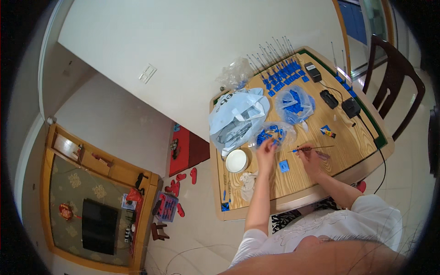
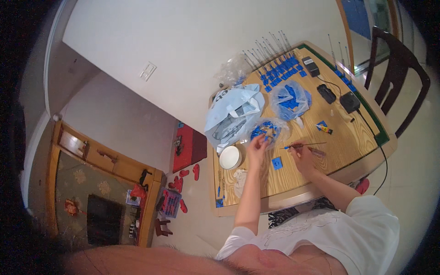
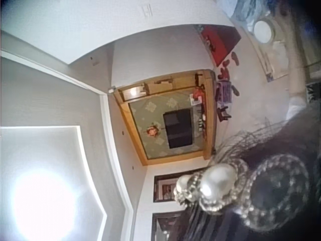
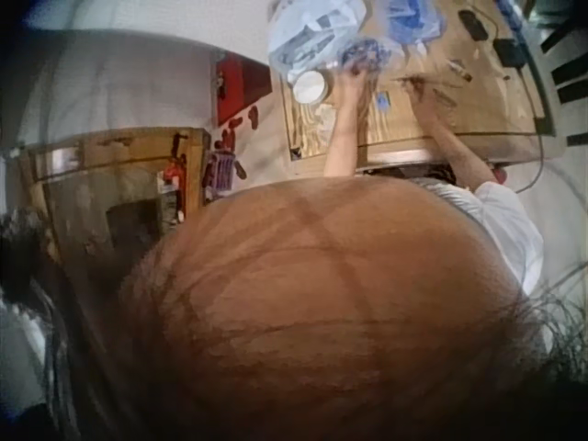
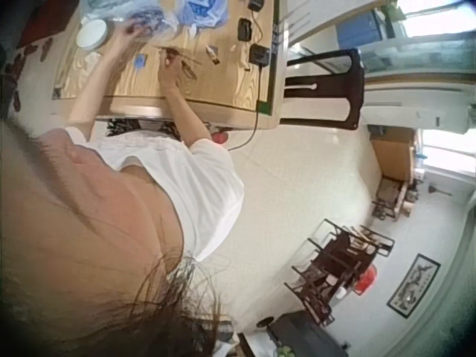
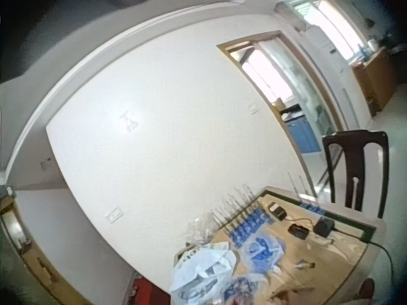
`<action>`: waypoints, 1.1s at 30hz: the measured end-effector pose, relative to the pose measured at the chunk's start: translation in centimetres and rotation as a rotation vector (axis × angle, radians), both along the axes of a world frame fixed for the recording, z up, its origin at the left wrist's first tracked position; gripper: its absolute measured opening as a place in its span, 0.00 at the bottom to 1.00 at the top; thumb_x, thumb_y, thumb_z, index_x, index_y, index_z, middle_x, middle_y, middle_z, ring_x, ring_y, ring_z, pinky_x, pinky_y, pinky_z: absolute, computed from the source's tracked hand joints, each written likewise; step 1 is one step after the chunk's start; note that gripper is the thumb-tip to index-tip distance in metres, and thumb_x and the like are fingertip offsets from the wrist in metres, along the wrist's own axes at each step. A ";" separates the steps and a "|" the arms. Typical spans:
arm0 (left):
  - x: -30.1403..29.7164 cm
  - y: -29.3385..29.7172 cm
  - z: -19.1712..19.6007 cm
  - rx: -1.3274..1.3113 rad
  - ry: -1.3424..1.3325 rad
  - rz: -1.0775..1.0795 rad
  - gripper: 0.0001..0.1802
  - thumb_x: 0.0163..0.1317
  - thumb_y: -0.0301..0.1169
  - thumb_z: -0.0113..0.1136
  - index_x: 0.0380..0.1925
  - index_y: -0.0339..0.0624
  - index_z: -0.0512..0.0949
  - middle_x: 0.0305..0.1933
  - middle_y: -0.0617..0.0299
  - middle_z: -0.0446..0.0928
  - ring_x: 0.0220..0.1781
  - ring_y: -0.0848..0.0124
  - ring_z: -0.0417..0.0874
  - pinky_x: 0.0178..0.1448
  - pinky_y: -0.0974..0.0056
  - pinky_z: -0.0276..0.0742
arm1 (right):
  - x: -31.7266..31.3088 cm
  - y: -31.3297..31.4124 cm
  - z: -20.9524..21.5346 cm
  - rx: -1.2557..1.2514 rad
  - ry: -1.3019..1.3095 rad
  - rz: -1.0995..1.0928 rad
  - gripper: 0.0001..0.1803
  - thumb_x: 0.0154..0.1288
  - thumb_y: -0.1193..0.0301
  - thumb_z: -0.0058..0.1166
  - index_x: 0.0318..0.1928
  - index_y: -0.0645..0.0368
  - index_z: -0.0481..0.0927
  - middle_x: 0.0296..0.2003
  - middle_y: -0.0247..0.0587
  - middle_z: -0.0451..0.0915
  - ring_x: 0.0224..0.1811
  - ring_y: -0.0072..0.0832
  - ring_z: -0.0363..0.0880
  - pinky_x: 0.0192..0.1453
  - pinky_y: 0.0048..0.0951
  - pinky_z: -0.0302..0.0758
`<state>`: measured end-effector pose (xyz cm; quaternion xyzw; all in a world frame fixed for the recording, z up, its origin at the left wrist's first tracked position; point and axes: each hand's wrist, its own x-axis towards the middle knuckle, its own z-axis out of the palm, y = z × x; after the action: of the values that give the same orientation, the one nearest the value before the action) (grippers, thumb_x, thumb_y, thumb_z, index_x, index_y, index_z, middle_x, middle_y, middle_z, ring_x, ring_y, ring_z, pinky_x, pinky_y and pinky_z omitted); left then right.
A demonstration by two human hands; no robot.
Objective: The person assembles small electronic components and wire coils onto blue base pieces using a manual assembly tool.
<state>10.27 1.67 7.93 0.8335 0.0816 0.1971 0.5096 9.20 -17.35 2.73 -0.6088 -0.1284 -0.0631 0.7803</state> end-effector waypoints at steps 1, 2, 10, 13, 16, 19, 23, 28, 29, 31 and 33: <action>-1.5 -1.4 0.2 -0.207 -0.038 -0.029 0.10 0.55 0.21 0.60 0.39 0.35 0.77 0.35 0.58 0.81 0.37 0.73 0.82 0.42 0.71 0.76 | 0.5 -0.6 1.2 -0.001 -0.002 0.000 0.10 0.63 0.79 0.49 0.45 0.62 0.66 0.36 0.40 0.75 0.39 0.24 0.78 0.45 0.25 0.75; -3.1 -2.1 0.3 -0.412 -0.075 -0.049 0.10 0.57 0.19 0.58 0.40 0.33 0.77 0.38 0.58 0.81 0.39 0.73 0.82 0.43 0.71 0.77 | 0.6 -0.6 3.0 0.099 0.030 0.086 0.11 0.64 0.80 0.49 0.45 0.61 0.66 0.36 0.38 0.74 0.38 0.23 0.78 0.45 0.25 0.75; -9.3 -2.8 2.1 -0.550 -0.260 0.007 0.10 0.58 0.18 0.58 0.41 0.31 0.76 0.41 0.54 0.81 0.43 0.72 0.81 0.49 0.72 0.76 | -0.9 0.5 16.0 -0.210 -0.346 0.495 0.09 0.62 0.78 0.50 0.43 0.62 0.68 0.34 0.35 0.74 0.35 0.18 0.74 0.40 0.23 0.72; -9.8 -3.0 2.6 -0.564 -0.295 0.013 0.10 0.58 0.17 0.57 0.41 0.31 0.76 0.42 0.54 0.80 0.43 0.71 0.81 0.50 0.71 0.76 | -1.0 0.8 17.4 -0.224 -0.397 0.528 0.10 0.61 0.77 0.51 0.42 0.63 0.70 0.30 0.34 0.74 0.33 0.17 0.74 0.39 0.22 0.71; -10.0 -3.0 2.9 -0.579 -0.318 0.013 0.10 0.57 0.17 0.57 0.40 0.31 0.76 0.42 0.54 0.80 0.43 0.71 0.82 0.51 0.70 0.76 | -0.8 1.0 17.7 -0.321 -0.423 0.534 0.10 0.60 0.77 0.52 0.42 0.63 0.69 0.29 0.34 0.75 0.32 0.18 0.74 0.38 0.22 0.72; -10.2 -2.8 2.9 -0.568 -0.333 0.013 0.10 0.57 0.16 0.57 0.40 0.30 0.76 0.42 0.54 0.80 0.44 0.70 0.82 0.51 0.70 0.76 | -0.8 1.2 18.1 -0.275 -0.433 0.557 0.11 0.59 0.76 0.53 0.42 0.63 0.69 0.28 0.34 0.75 0.31 0.18 0.74 0.37 0.23 0.72; -10.3 -3.1 3.2 -0.521 -0.362 0.018 0.10 0.57 0.17 0.58 0.40 0.30 0.76 0.41 0.54 0.80 0.43 0.70 0.82 0.50 0.70 0.77 | -0.1 1.4 19.1 -0.354 -0.537 0.556 0.12 0.59 0.76 0.53 0.42 0.62 0.69 0.27 0.37 0.76 0.28 0.21 0.75 0.34 0.24 0.72; -10.6 -3.8 3.6 -0.531 -0.309 0.053 0.10 0.58 0.19 0.59 0.41 0.31 0.77 0.38 0.57 0.81 0.40 0.74 0.82 0.47 0.72 0.77 | -0.4 1.9 21.5 -0.670 -0.540 0.711 0.11 0.60 0.74 0.52 0.41 0.61 0.67 0.26 0.42 0.76 0.25 0.28 0.77 0.31 0.27 0.75; -10.5 -3.9 3.6 -0.570 -0.329 0.047 0.10 0.58 0.20 0.59 0.40 0.31 0.77 0.37 0.57 0.81 0.39 0.73 0.82 0.46 0.72 0.77 | -0.2 2.1 21.7 -0.671 -0.542 0.714 0.11 0.60 0.74 0.52 0.41 0.61 0.67 0.26 0.42 0.76 0.25 0.28 0.77 0.31 0.27 0.75; -10.5 -3.9 3.8 -0.621 -0.321 0.045 0.09 0.58 0.20 0.59 0.40 0.30 0.77 0.37 0.57 0.81 0.38 0.73 0.82 0.45 0.72 0.77 | 0.5 2.5 21.8 -0.671 -0.487 0.753 0.12 0.59 0.72 0.55 0.40 0.62 0.67 0.27 0.42 0.77 0.27 0.26 0.79 0.32 0.26 0.75; -10.6 -3.8 4.2 -0.673 -0.313 0.040 0.09 0.58 0.20 0.59 0.39 0.30 0.77 0.37 0.56 0.81 0.37 0.73 0.83 0.44 0.73 0.78 | 0.9 2.9 22.1 -0.674 -0.455 0.751 0.14 0.59 0.70 0.56 0.40 0.62 0.68 0.27 0.41 0.77 0.28 0.25 0.79 0.32 0.25 0.75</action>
<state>-0.30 -2.18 12.10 0.5775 0.0795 0.2943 0.7574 10.10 -14.47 24.84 -0.7080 -0.5151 0.1344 0.4640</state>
